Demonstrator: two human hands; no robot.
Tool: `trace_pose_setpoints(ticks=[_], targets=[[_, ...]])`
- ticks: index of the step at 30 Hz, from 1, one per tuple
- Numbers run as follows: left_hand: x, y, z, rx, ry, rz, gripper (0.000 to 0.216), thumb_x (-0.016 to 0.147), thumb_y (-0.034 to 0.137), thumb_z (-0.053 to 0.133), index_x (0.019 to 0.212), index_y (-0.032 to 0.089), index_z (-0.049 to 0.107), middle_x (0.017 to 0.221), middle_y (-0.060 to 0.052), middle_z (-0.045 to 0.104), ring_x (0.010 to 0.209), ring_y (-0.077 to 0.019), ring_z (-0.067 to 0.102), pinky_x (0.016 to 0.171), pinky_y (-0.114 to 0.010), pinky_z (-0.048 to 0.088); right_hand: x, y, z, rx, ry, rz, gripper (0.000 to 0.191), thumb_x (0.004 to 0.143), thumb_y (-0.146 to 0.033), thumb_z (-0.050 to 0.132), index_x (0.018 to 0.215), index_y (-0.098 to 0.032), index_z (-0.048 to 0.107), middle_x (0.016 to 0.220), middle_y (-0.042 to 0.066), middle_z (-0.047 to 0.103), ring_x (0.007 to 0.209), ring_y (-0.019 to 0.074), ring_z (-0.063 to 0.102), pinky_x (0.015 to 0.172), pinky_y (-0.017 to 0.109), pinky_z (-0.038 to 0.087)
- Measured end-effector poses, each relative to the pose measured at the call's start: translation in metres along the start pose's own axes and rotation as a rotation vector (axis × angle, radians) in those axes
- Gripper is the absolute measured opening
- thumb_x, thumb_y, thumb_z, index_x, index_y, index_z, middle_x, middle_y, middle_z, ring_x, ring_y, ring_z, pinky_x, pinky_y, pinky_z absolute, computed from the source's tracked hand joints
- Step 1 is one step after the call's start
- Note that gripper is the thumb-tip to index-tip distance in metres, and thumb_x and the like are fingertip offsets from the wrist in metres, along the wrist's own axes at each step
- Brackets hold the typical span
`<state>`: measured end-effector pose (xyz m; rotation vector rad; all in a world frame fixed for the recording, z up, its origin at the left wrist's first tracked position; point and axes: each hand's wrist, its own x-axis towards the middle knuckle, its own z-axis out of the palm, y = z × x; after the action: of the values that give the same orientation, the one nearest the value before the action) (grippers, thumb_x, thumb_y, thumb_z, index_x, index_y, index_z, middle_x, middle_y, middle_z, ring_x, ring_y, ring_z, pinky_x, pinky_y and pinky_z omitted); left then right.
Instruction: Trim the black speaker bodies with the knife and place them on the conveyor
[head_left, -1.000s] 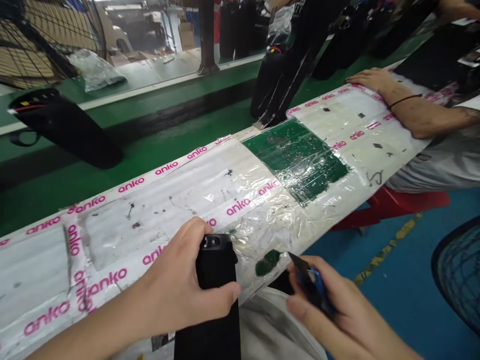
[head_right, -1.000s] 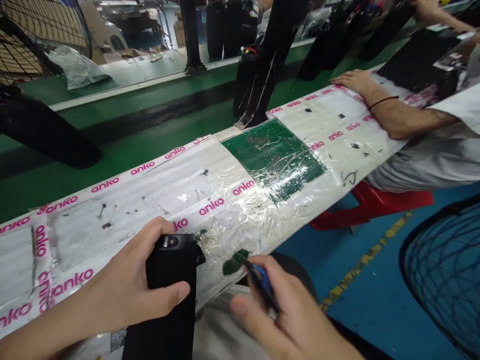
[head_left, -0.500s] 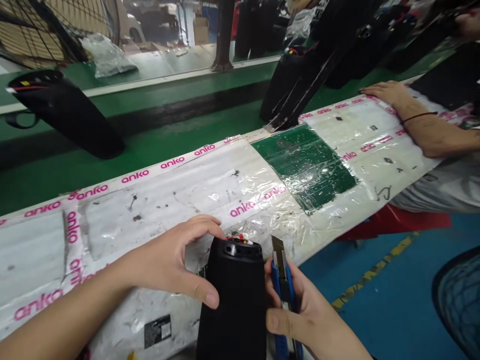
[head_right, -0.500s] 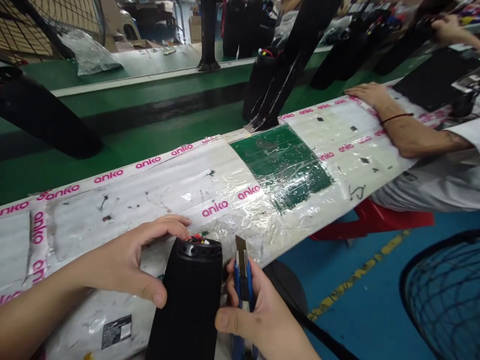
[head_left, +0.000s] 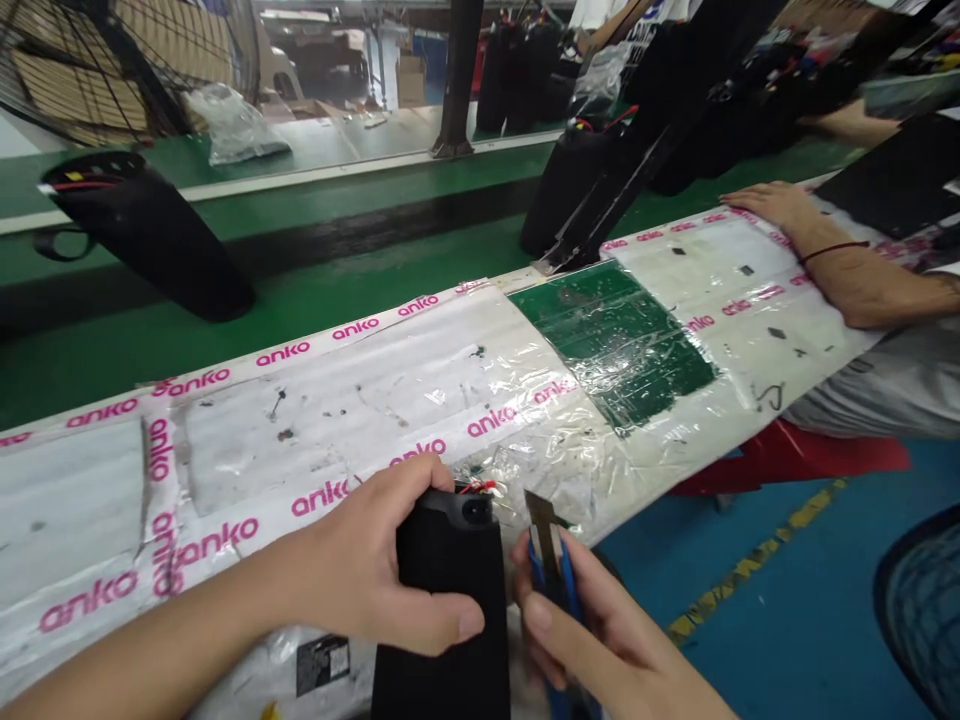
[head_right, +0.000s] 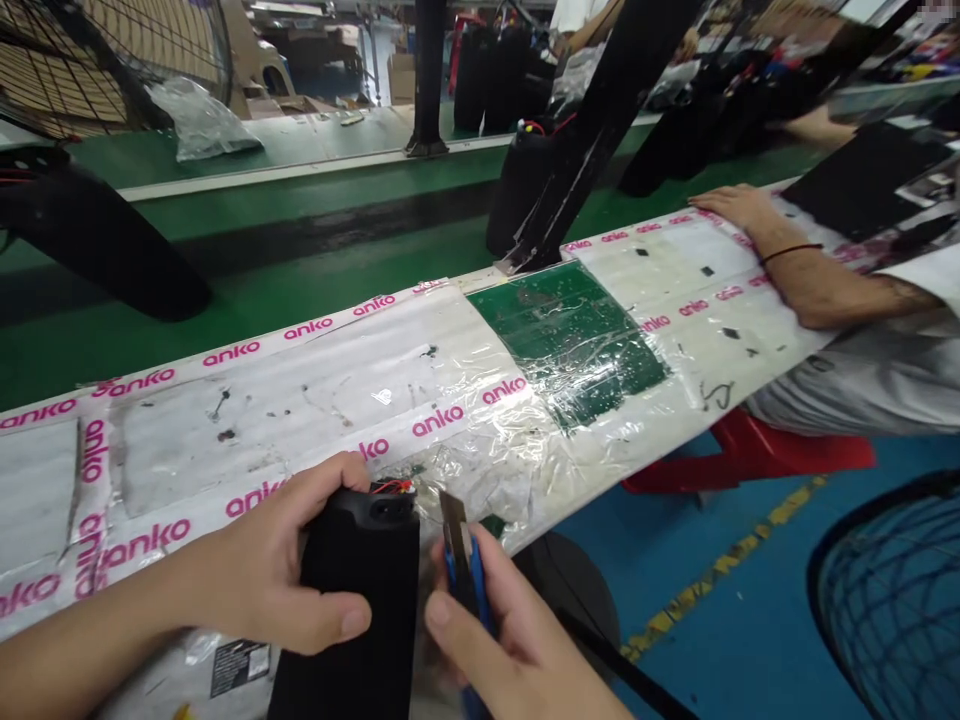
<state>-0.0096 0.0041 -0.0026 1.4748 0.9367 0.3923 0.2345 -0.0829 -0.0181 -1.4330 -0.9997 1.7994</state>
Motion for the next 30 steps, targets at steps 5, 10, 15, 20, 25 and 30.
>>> trace_pose_setpoints(ticks=[5,10,15,20,25,30], targets=[[0.012,-0.005,-0.003,0.055,-0.033,-0.019,0.059,0.061,0.039,0.086,0.102,0.026,0.046,0.083,0.004,0.052,0.071,-0.0152,0.046,0.059,-0.026,0.043,-0.006,-0.032,-0.022,-1.117,0.106,-0.542,0.034,0.109,-0.028,0.045,0.142,-0.027,0.051,0.118,0.008,0.076,0.100,0.0260,0.076,0.074,0.034,0.064],[0.016,-0.006,-0.004,0.038,-0.041,0.016,0.055,0.059,0.037,0.085,0.099,0.025,0.049,0.088,0.002,0.054,0.074,-0.0161,0.046,0.062,-0.026,0.043,0.011,-0.050,-0.020,-1.537,0.038,-0.830,0.031,0.109,-0.019,0.029,0.129,-0.014,0.052,0.089,0.008,0.075,0.066,0.0245,0.073,0.045,0.034,0.056],[0.016,-0.008,-0.002,0.000,-0.048,-0.012,0.059,0.057,0.036,0.087,0.100,0.026,0.048,0.087,0.002,0.059,0.072,-0.0158,0.050,0.062,-0.026,0.047,0.015,-0.055,-0.016,-1.590,-0.054,-0.798,0.033,0.109,-0.019,0.030,0.132,-0.010,0.051,0.082,0.005,0.072,0.056,0.0207,0.068,0.043,0.032,0.051],[0.018,-0.007,-0.003,-0.042,-0.091,-0.038,0.059,0.057,0.034,0.087,0.100,0.026,0.047,0.090,0.001,0.065,0.072,-0.0170,0.056,0.061,-0.026,0.052,0.011,-0.057,-0.025,-1.617,-0.150,-0.739,0.036,0.107,-0.021,0.033,0.139,-0.011,0.049,0.091,0.006,0.074,0.061,0.0210,0.068,0.045,0.034,0.048],[0.018,-0.004,-0.003,-0.077,-0.103,-0.047,0.057,0.057,0.032,0.087,0.098,0.026,0.046,0.084,0.003,0.064,0.066,-0.0142,0.052,0.054,-0.022,0.048,0.011,-0.050,-0.028,-1.664,-0.146,-0.786,0.040,0.102,-0.018,0.036,0.139,-0.012,0.049,0.094,0.007,0.074,0.058,0.0221,0.066,0.042,0.038,0.041],[0.019,-0.005,-0.002,-0.055,-0.068,-0.034,0.060,0.053,0.034,0.088,0.096,0.025,0.048,0.084,0.002,0.058,0.068,-0.0140,0.046,0.054,-0.022,0.045,0.009,-0.036,-0.025,-1.661,0.032,-0.875,0.043,0.100,-0.013,0.029,0.137,-0.014,0.050,0.085,0.004,0.070,0.053,0.0208,0.060,0.041,0.038,0.036]])
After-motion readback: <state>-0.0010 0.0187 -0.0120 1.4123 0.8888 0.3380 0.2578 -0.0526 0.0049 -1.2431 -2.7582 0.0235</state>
